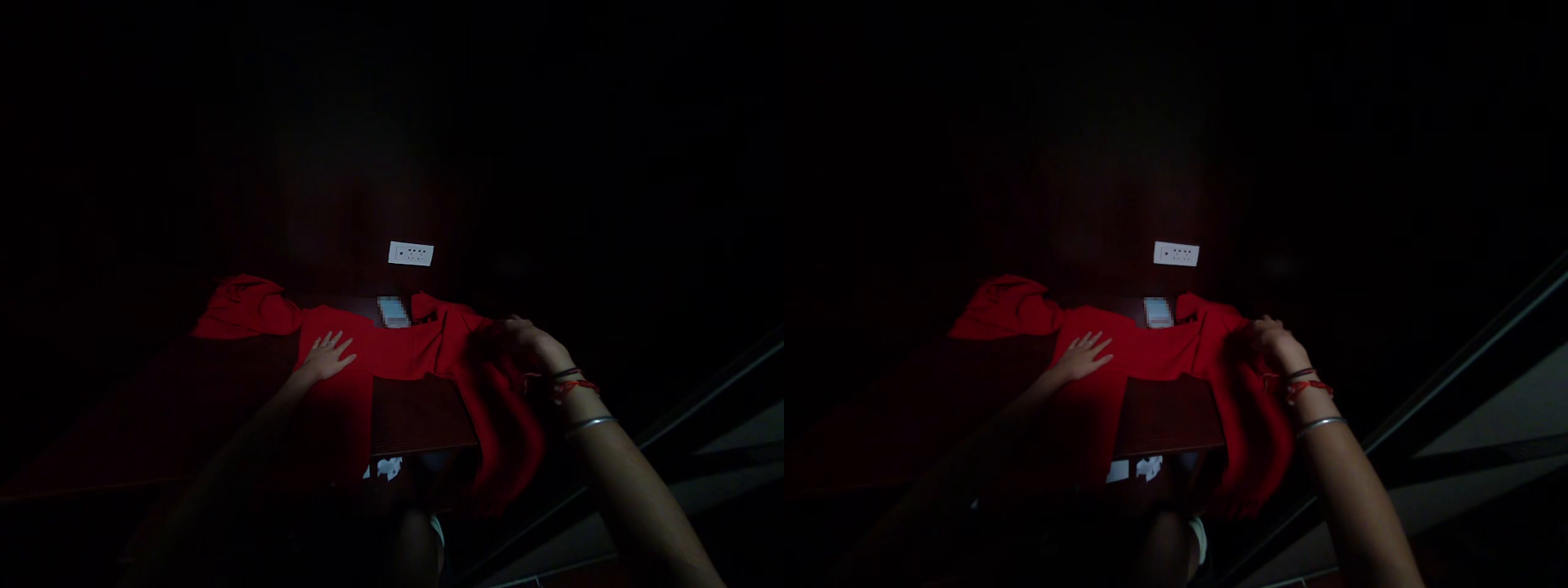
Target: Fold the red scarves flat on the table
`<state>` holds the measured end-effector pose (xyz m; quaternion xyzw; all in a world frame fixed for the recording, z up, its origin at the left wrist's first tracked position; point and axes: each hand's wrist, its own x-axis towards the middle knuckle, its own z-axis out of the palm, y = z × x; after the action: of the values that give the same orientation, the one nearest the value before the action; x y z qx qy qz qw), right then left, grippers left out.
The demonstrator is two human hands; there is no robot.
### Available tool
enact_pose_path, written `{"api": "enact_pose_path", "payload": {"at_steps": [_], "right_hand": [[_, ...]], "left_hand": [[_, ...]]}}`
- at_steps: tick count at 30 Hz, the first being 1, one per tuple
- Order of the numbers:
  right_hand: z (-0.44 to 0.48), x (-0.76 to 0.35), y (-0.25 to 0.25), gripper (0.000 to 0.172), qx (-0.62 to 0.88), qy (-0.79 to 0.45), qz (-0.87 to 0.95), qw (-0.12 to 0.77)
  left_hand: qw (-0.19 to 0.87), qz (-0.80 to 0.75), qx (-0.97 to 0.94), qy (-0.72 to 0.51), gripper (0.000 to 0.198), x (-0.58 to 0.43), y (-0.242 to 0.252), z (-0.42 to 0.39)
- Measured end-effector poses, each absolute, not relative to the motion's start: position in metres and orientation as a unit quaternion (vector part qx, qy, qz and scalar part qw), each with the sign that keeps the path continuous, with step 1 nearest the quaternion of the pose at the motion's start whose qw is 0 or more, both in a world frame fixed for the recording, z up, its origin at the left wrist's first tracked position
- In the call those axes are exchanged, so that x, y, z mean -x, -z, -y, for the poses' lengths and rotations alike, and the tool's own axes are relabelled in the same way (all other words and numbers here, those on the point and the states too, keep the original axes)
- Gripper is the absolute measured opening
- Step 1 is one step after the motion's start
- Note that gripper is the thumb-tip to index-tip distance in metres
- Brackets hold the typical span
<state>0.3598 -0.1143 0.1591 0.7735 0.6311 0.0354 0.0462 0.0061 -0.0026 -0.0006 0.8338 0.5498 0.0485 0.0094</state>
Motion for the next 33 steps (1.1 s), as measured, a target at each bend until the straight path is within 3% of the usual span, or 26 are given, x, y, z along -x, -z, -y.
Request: {"api": "enact_pose_path", "payload": {"at_steps": [3, 7, 10, 15, 19, 23, 26, 29, 33], "right_hand": [[0.1, -0.315, -0.144, 0.054, -0.661, -0.006, -0.75, 0.026], [0.072, -0.241, -0.097, 0.048, -0.594, 0.0, -0.804, -0.023], [0.052, -0.203, -0.059, 0.058, -0.589, 0.019, -0.804, -0.083], [0.033, -0.188, -0.016, 0.058, -0.609, 0.059, -0.79, -0.036], [0.029, -0.192, -0.008, 0.06, -0.612, 0.062, -0.788, -0.017], [0.032, -0.189, -0.013, 0.065, -0.606, 0.029, -0.792, -0.07], [0.033, -0.187, -0.014, 0.068, -0.596, 0.062, -0.799, -0.043], [0.034, -0.187, -0.013, 0.069, -0.597, 0.102, -0.796, -0.012], [0.036, -0.188, -0.018, 0.071, -0.6, 0.056, -0.795, -0.078]], "left_hand": [[0.013, -0.549, -0.832, -0.081, 0.053, 0.0, -0.003, 0.002], [0.02, -0.619, -0.782, -0.073, 0.056, 0.014, -0.006, -0.002], [0.053, -0.64, -0.766, -0.023, 0.064, 0.021, -0.007, -0.004], [0.06, -0.643, -0.763, -0.011, 0.065, 0.017, -0.008, -0.004], [0.061, -0.691, -0.72, -0.019, 0.071, 0.017, -0.01, -0.004], [0.047, -0.755, -0.654, -0.021, 0.077, 0.025, -0.012, -0.006], [0.04, -0.779, -0.625, -0.027, 0.076, 0.028, -0.014, -0.004], [0.037, -0.757, -0.651, -0.034, 0.073, 0.024, -0.014, -0.001], [0.072, -0.656, -0.751, -0.017, 0.068, 0.012, -0.009, 0.0]]}}
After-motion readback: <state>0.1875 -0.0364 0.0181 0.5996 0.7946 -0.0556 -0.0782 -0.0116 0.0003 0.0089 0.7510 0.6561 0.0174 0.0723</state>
